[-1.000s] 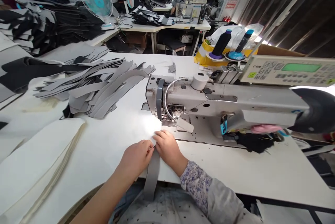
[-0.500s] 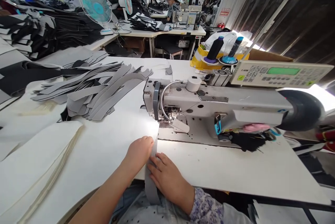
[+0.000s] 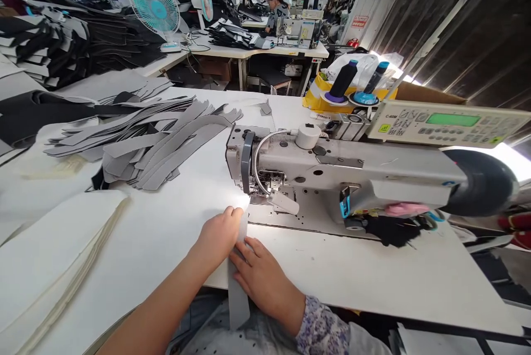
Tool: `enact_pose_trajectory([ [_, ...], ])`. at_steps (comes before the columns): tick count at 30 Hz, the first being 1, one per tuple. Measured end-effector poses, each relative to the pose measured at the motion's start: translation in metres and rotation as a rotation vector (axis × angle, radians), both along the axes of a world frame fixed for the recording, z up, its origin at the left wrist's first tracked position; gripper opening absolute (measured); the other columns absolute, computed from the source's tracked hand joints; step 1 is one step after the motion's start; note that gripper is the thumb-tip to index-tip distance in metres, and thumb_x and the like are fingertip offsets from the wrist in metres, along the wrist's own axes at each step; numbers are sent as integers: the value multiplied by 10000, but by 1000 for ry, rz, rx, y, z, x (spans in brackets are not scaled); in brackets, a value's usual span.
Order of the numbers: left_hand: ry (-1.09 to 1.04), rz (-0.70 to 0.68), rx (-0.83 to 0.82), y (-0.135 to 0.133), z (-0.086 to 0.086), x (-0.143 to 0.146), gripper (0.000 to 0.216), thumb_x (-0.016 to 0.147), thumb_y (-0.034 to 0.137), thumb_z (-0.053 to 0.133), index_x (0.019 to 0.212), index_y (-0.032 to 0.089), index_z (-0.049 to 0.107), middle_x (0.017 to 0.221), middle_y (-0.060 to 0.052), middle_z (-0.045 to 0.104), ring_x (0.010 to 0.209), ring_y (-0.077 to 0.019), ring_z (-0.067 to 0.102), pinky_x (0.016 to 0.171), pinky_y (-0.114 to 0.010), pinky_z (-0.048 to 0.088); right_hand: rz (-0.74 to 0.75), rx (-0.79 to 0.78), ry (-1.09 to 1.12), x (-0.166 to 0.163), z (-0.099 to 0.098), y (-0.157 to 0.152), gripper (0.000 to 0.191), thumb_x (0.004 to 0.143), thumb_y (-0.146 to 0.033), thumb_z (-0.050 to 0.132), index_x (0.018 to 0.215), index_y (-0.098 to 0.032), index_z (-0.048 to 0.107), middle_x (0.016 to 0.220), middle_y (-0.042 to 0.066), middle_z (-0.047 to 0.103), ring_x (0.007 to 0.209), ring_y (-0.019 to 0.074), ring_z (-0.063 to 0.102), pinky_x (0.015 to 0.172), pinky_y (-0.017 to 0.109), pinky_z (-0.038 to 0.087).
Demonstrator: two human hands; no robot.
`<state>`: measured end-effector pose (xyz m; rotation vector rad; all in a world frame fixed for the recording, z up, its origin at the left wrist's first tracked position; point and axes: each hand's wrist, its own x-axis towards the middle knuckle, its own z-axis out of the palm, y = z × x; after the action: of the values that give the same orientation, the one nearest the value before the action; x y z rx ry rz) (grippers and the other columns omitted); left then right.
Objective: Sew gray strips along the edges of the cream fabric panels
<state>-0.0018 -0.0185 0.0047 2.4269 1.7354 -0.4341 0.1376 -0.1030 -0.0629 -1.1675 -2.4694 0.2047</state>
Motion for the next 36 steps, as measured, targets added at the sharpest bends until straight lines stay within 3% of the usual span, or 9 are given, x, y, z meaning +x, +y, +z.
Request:
enact_pose_trajectory([
  [7, 27, 1, -35, 0, 1, -5, 233, 851, 90, 390, 908, 160, 605, 890, -74, 644, 759, -206, 639, 623, -302, 441, 6, -7, 37, -3, -2, 4, 386, 936, -329, 585, 1287, -173, 552, 1384, 96, 521, 1301, 290, 439, 1081, 448, 420],
  [13, 6, 51, -22, 19, -6, 6, 263, 861, 81, 382, 901, 149, 632, 890, -91, 662, 784, -201, 647, 640, -280, 436, 3, -47, 59, -5, 1, 11, 244, 896, -300, 647, 1087, -150, 616, 1305, 130, 557, 1308, 284, 436, 1087, 443, 417],
  [23, -57, 43, 58, 40, -16, 14, 239, 821, 73, 435, 919, 141, 642, 871, -115, 650, 760, -217, 643, 648, -301, 436, 8, -50, 47, -9, 8, 35, 452, 860, -305, 693, 1245, -108, 560, 1309, 145, 553, 1298, 302, 426, 1110, 442, 375],
  [29, -71, 76, 41, 51, -12, 28, 211, 807, 65, 462, 860, 140, 653, 826, -126, 671, 764, -236, 651, 660, -307, 431, -25, -43, 98, -9, 5, 51, 397, 865, -247, 674, 1227, -120, 574, 1290, 127, 568, 1286, 283, 434, 1103, 429, 382],
  [32, -95, 64, 45, 51, -13, 25, 238, 847, 97, 441, 876, 159, 668, 886, -119, 684, 792, -232, 656, 695, -307, 450, -48, -20, 99, -9, 1, 52, 388, 874, -228, 658, 1235, -119, 570, 1299, 130, 563, 1278, 286, 441, 1099, 437, 386],
  [36, -274, -15, 62, 43, -16, 2, 303, 908, 155, 404, 1037, 210, 673, 1046, -61, 694, 944, -203, 637, 844, -293, 458, -55, 3, 45, -8, -1, 43, 329, 877, -236, 662, 1180, -123, 600, 1251, 145, 583, 1210, 283, 501, 1052, 420, 432],
])
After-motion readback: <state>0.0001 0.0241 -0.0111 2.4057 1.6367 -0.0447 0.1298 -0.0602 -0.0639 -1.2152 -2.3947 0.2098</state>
